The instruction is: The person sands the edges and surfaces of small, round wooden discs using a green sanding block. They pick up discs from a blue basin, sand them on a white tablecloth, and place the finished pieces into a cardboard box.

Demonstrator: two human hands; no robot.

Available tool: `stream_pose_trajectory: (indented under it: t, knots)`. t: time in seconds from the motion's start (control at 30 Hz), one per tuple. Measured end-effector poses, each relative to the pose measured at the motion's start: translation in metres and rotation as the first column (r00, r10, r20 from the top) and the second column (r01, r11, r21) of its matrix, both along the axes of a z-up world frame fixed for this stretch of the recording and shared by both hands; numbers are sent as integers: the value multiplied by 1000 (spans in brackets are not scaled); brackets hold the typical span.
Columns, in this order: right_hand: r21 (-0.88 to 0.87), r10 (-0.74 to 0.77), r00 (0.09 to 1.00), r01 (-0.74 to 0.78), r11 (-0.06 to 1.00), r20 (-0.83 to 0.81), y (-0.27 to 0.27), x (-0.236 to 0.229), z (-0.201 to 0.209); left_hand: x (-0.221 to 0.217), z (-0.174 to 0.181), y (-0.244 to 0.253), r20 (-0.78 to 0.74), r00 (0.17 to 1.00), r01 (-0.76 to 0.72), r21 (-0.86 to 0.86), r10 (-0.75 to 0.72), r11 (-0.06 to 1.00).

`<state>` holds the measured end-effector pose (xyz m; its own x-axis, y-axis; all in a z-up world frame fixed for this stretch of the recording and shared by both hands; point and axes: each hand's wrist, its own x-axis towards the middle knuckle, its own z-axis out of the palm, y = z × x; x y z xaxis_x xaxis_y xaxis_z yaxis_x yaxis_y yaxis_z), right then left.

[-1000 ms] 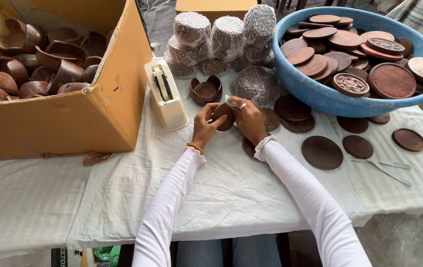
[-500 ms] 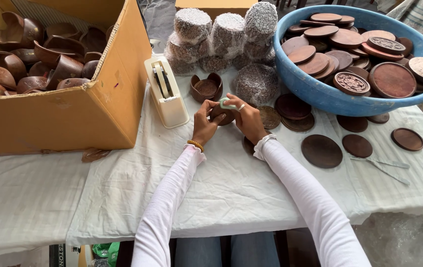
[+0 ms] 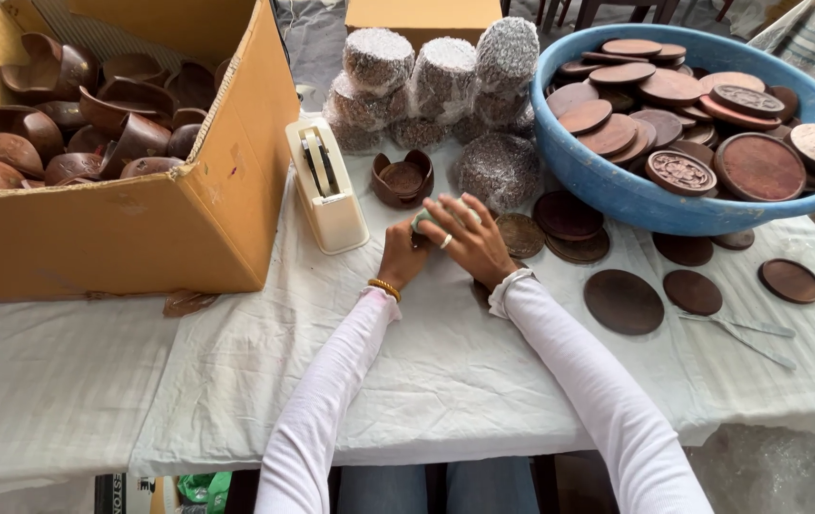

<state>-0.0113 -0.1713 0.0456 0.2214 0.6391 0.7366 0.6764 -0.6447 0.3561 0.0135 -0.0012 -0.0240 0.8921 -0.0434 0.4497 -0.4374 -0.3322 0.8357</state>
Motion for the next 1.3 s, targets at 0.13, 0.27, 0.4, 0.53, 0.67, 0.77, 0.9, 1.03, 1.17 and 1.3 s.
stream_pose_trajectory:
  t: [0.13, 0.27, 0.4, 0.53, 0.67, 0.77, 0.9, 1.03, 1.17, 1.3]
  knots:
    - [53, -25, 992, 32, 998, -126, 0, 10, -10, 5, -4, 3, 39, 998, 55, -64, -52, 996]
    - [367, 139, 923, 2, 930, -358, -2, 5, -4, -1, 10, 5, 51, 984, 175, -134, -169, 975]
    - [530, 250, 616, 326, 783, -747, -8, 15, -13, -4, 15, 5, -29, 987, 155, -136, -161, 978]
    - [514, 223, 662, 283, 809, -716, -13, 21, -21, -12, 26, 0, -37, 994, 99, -83, -102, 992]
    - [186, 61, 970, -17, 982, -236, -5, 5, -7, -9, 13, -1, 154, 988, 11, 4, -12, 1000]
    - [119, 89, 983, -71, 990, -162, -1, 4, -1, -8, 11, -1, 139, 990, 2, 2, -2, 1000]
    - [471, 269, 865, -43, 881, -424, -5, -1, 1, -8, 12, 0, 89, 995, 49, -151, -36, 987]
    - [494, 198, 746, 196, 847, -635, -11, 18, -17, -1, 14, 5, 38, 998, -42, -182, 50, 982]
    - [307, 26, 696, 282, 909, -718, -8, 22, -23, 37, -17, 14, 100, 993, -19, -440, 69, 898]
    - [285, 102, 870, 45, 958, -482, -6, 17, -23, 34, 27, 32, -21, 988, -138, -583, 155, 801]
